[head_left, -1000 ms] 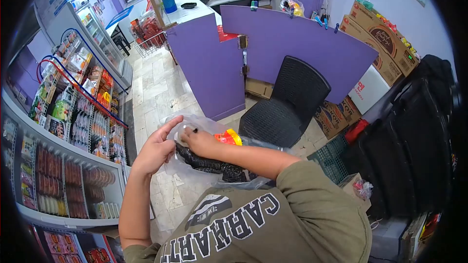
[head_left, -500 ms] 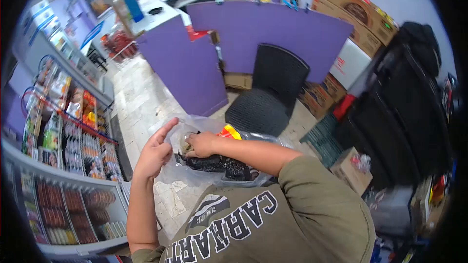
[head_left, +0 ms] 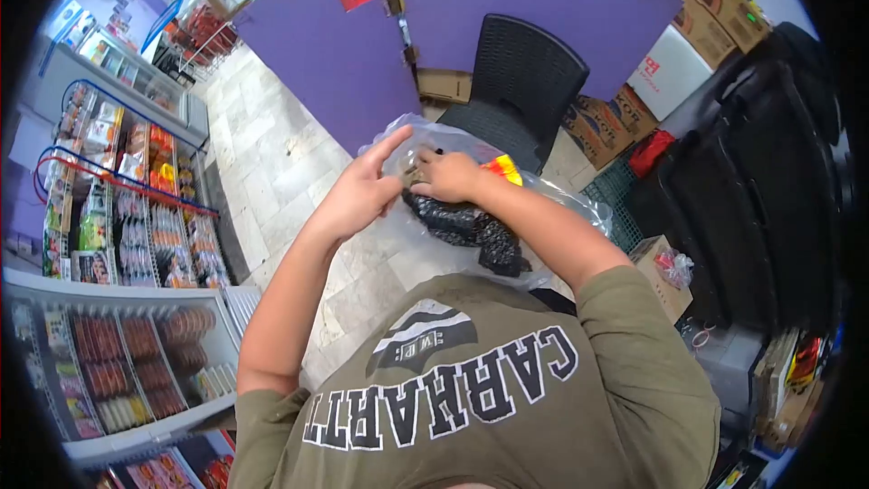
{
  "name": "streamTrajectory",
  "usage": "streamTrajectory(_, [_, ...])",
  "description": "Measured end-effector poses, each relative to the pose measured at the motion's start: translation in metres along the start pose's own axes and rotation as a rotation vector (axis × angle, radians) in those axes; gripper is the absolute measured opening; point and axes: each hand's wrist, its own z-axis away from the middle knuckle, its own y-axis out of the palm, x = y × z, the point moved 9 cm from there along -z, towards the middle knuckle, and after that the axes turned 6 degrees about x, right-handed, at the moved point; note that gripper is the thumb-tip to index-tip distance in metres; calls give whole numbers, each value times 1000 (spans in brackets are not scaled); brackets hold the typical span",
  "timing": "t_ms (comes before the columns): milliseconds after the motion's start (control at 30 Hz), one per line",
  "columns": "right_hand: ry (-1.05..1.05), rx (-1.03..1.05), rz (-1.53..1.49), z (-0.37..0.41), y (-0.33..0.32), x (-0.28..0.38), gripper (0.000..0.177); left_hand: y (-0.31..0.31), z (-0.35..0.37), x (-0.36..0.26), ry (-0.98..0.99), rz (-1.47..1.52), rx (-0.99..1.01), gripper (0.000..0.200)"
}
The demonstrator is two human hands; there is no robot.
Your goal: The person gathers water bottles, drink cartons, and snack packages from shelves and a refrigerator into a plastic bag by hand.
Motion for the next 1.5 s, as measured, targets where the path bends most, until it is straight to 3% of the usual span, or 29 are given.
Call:
streamTrajectory(67, [31, 57, 2, 3, 15, -21, 69, 4, -21, 0, -3, -70, 28, 69])
streamTrajectory(133, [13, -34, 19, 13, 15, -34, 62, 4, -45, 6, -9, -110, -5, 70])
streamTrajectory(300, [77, 160, -42, 35, 11, -81, 60, 29, -99, 6, -27, -146, -4, 71])
streamTrajectory(367, [-274, -149, -6, 55, -19, -79, 56, 38, -122, 6, -37, -167, -25, 71])
streamTrajectory(467, [-314, -199, -266, 100, -54, -114, 50, 41, -159, 15, -78, -97, -81, 70])
streamTrajectory(633, [-124, -24, -421, 162, -63, -192, 49, 44, -211, 28, -56, 69, -217, 70])
streamTrajectory(700, [-16, -157, -29, 163, -53, -225, 33, 48, -226, 32, -44, 110, -267, 70])
streamTrajectory(800, [24, -233, 216, 138, -48, -272, 18, 50, -240, 40, 9, 197, -389, 72])
streamTrajectory(833, [18, -227, 215, 131, -53, -278, 18, 47, -241, 43, 43, 239, -458, 72])
streamTrajectory(900, [-54, -526, 335, 130, -85, -275, 11, 41, -240, 49, 87, 272, -553, 73])
streamTrajectory(933, [-57, -524, 332, 123, -88, -282, 11, 35, -237, 51, 139, 302, -644, 73])
streamTrajectory(1000, [-98, -639, 444, 113, -101, -287, 12, 40, -242, 73, 105, 258, -642, 74])
streamTrajectory(1067, [-51, -555, 542, 94, -92, -307, 17, 48, -251, 104, 46, 172, -633, 78])
streamTrajectory(1167, [20, -230, 613, 60, -50, -339, 25, 64, -277, 135, -37, 32, -544, 80])
streamTrajectory(1267, [128, -178, 567, 52, -34, -356, 25, 71, -292, 131, -123, -73, -411, 79])
streamTrajectory(1367, [68, -217, 602, 51, -49, -347, 25, 59, -304, 114, -5, 72, -365, 82])
streamTrajectory(1500, [76, -151, 527, 38, -55, -358, 25, 54, -311, 119, -79, 223, -310, 83])
